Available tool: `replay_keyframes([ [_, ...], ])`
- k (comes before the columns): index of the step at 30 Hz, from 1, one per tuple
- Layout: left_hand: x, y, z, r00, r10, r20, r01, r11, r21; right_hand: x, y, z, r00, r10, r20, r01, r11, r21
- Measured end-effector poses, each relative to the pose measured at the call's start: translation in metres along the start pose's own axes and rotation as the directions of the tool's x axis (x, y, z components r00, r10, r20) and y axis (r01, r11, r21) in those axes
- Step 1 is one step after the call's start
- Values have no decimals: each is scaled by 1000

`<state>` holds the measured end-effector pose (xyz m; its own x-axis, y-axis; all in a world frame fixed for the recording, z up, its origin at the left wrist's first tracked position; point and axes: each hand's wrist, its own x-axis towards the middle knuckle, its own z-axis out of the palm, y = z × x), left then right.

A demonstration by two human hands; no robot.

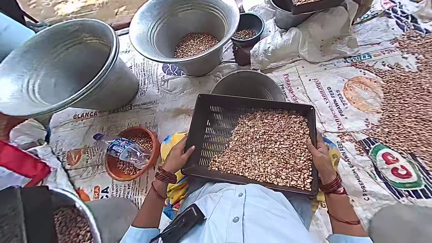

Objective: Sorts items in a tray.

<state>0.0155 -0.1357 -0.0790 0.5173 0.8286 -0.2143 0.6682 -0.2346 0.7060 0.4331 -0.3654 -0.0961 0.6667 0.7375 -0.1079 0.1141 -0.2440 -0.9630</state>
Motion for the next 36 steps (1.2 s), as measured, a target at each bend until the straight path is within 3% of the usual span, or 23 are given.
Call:
replay_keyframes([
  [2, 0, 0, 1, 1000, -3, -11, 4, 995, 103, 0, -13, 1, 1000, 2, -9, -5, 941, -337],
  [4, 4, 6, 6, 975, 160, -155, -115, 957, 266, 0, -33, 6, 990, -140, -25, 93, 767, -634],
  [7, 17, 30, 19, 804, 502, -320, -398, 853, 338, 5, -57, 25, 897, -426, 120, 369, 570, -734],
  [9, 20, 52, 33, 721, 659, -212, -613, 750, 249, 7, -72, 47, 866, -436, 245, 472, 551, -688],
  [11, 20, 69, 53, 602, 798, 25, -795, 597, 110, 11, -78, 71, 857, -383, 345, 508, 520, -686],
  [13, 22, 76, 72, 465, 838, 286, -874, 485, 0, 17, -80, 89, 866, -284, 412, 499, 448, -741],
  [14, 23, 77, 77, 455, 790, 411, -865, 502, -8, 19, -82, 95, 878, -209, 430, 478, 422, -771],
  [16, 24, 76, 73, 586, 597, 548, -752, 653, 92, 22, -84, 102, 887, -104, 451, 454, 380, -806],
  [17, 25, 71, 66, 687, 526, 502, -676, 716, 175, 23, -86, 103, 885, -76, 459, 452, 368, -812],
  [19, 29, 57, 48, 846, 464, 265, -530, 787, 315, 24, -89, 101, 881, -57, 470, 454, 376, -807],
  [20, 30, 49, 39, 879, 457, 133, -474, 815, 333, 25, -90, 100, 879, -31, 476, 449, 388, -805],
  [23, 23, 39, 14, 887, 449, -111, -410, 874, 260, 26, -97, 95, 869, 43, 493, 437, 401, -805],
  [28, 16, 42, 12, 899, 394, -190, -363, 915, 179, 35, -130, 101, 816, 234, 529, 428, 370, -824],
  [30, 18, 49, 23, 913, 376, -162, -349, 921, 172, 43, -139, 101, 851, 78, 520, 449, 409, -795],
  [31, 20, 53, 29, 916, 376, -141, -349, 919, 183, 47, -141, 100, 866, -101, 490, 481, 435, -761],
  [33, 26, 60, 39, 925, 373, -80, -349, 913, 212, 54, -148, 98, 824, -417, 384, 555, 456, -696],
  [36, 35, 69, 47, 943, 331, 31, -325, 902, 284, 53, -159, 101, 769, -555, 316, 603, 468, -646],
])
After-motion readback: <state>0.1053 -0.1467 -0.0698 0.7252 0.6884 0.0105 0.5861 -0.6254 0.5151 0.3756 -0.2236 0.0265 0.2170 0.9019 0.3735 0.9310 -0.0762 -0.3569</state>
